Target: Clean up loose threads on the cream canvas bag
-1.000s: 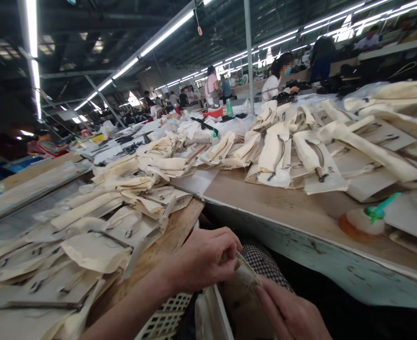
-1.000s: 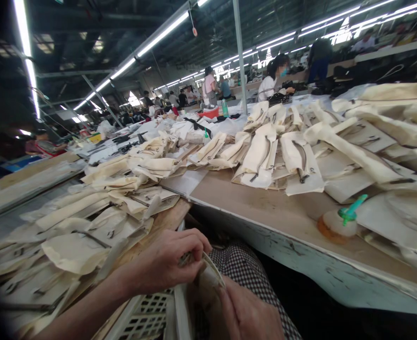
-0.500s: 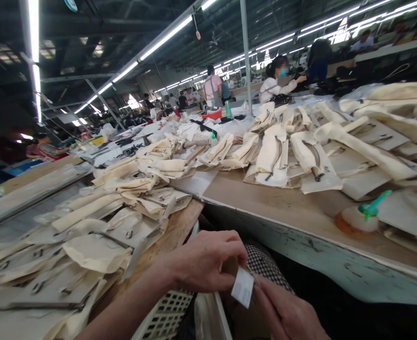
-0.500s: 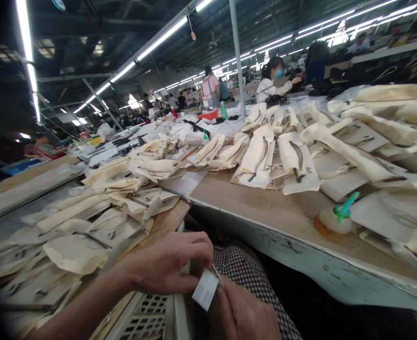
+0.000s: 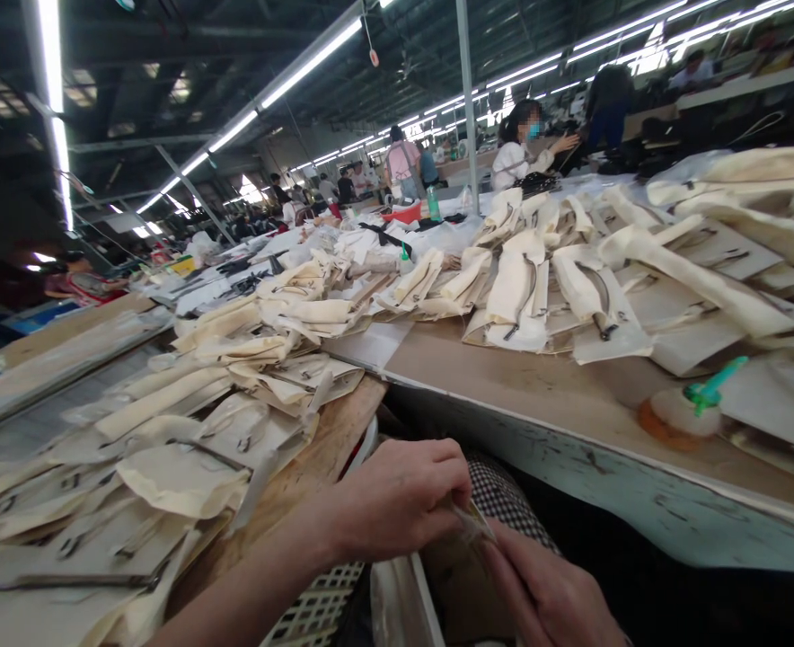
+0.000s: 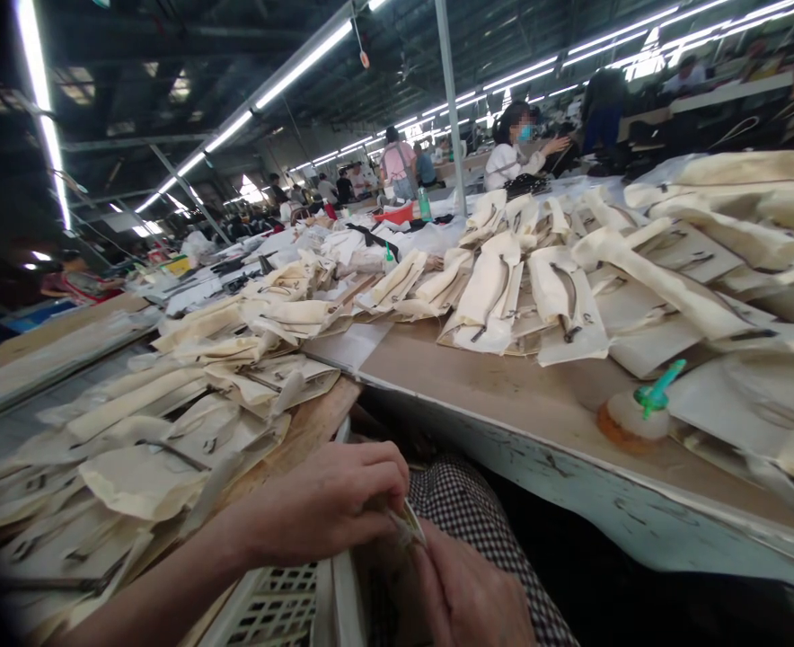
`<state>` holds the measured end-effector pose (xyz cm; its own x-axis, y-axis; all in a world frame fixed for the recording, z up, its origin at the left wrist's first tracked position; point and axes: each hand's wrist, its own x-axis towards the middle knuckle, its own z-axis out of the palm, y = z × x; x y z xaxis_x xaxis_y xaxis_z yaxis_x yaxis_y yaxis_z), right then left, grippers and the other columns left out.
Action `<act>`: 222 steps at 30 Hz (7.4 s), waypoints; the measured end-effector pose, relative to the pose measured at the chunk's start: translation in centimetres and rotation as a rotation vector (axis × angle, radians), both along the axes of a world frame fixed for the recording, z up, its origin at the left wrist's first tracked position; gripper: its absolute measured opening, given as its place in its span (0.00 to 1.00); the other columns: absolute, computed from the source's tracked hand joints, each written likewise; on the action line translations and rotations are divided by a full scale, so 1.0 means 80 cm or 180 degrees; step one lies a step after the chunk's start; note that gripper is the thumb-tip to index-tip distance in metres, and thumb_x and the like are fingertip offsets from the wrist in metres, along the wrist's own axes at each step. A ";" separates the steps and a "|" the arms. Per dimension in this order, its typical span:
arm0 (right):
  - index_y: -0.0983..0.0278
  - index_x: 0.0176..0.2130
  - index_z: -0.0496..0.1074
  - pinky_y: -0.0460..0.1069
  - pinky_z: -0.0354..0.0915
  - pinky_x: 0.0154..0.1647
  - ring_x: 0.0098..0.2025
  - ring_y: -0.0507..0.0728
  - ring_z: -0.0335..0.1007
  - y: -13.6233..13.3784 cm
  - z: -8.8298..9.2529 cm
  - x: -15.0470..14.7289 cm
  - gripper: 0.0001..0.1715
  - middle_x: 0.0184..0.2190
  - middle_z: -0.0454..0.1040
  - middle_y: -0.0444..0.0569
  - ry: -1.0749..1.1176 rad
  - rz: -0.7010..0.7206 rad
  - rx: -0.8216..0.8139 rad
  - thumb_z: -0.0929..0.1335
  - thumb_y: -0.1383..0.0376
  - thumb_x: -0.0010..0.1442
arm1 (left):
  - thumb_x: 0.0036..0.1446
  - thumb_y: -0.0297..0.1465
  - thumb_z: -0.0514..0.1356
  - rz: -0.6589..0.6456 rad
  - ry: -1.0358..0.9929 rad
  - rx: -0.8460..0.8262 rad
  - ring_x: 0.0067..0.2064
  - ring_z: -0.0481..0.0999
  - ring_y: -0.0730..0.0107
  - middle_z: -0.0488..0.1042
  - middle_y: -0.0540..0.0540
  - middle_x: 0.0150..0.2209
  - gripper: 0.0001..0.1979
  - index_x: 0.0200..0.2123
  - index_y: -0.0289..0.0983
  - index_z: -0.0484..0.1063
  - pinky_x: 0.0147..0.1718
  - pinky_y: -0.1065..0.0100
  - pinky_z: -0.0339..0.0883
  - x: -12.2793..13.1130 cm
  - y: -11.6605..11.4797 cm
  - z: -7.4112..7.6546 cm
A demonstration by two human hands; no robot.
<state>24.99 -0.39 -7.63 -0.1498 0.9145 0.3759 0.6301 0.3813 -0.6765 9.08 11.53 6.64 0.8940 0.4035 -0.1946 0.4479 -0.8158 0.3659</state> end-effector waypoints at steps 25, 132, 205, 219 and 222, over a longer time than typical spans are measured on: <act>0.61 0.57 0.68 0.45 0.71 0.49 0.43 0.55 0.79 0.003 0.019 0.006 0.21 0.43 0.79 0.50 0.0140 0.0244 -0.0298 0.57 0.66 0.70 | 0.52 0.21 0.60 0.0056 -0.0539 -0.0195 0.35 0.73 0.74 0.75 0.51 0.34 0.04 0.30 0.35 0.70 0.35 0.75 0.62 0.005 0.006 -0.023; 0.59 0.52 0.72 0.43 0.71 0.45 0.44 0.55 0.77 0.036 0.036 -0.026 0.16 0.45 0.79 0.46 0.0850 0.0244 -0.0404 0.62 0.61 0.68 | 0.54 0.24 0.62 0.1135 -0.0269 0.0077 0.41 0.73 0.70 0.72 0.53 0.41 0.13 0.41 0.40 0.64 0.40 0.70 0.65 -0.042 -0.027 -0.012; 0.57 0.45 0.68 0.43 0.69 0.43 0.40 0.53 0.76 0.062 0.056 -0.028 0.11 0.41 0.77 0.43 0.0796 0.0818 -0.0382 0.59 0.65 0.69 | 0.59 0.21 0.57 0.1148 -0.1248 0.0456 0.42 0.75 0.72 0.74 0.50 0.45 0.07 0.31 0.37 0.66 0.40 0.73 0.66 -0.047 -0.037 -0.025; 0.57 0.45 0.67 0.44 0.70 0.43 0.36 0.53 0.75 0.058 0.047 -0.031 0.10 0.36 0.76 0.43 0.0805 0.0651 -0.0399 0.59 0.64 0.69 | 0.62 0.21 0.52 0.0700 -0.0994 0.1209 0.40 0.75 0.70 0.74 0.48 0.41 0.06 0.38 0.36 0.66 0.36 0.70 0.64 -0.046 -0.032 -0.028; 0.58 0.40 0.67 0.43 0.69 0.44 0.33 0.52 0.74 0.059 0.048 -0.029 0.10 0.33 0.74 0.42 0.0807 0.0728 -0.0362 0.59 0.64 0.69 | 0.62 0.21 0.52 0.0684 -0.0950 0.1161 0.38 0.75 0.70 0.74 0.48 0.39 0.06 0.36 0.36 0.67 0.34 0.70 0.63 -0.044 -0.029 -0.026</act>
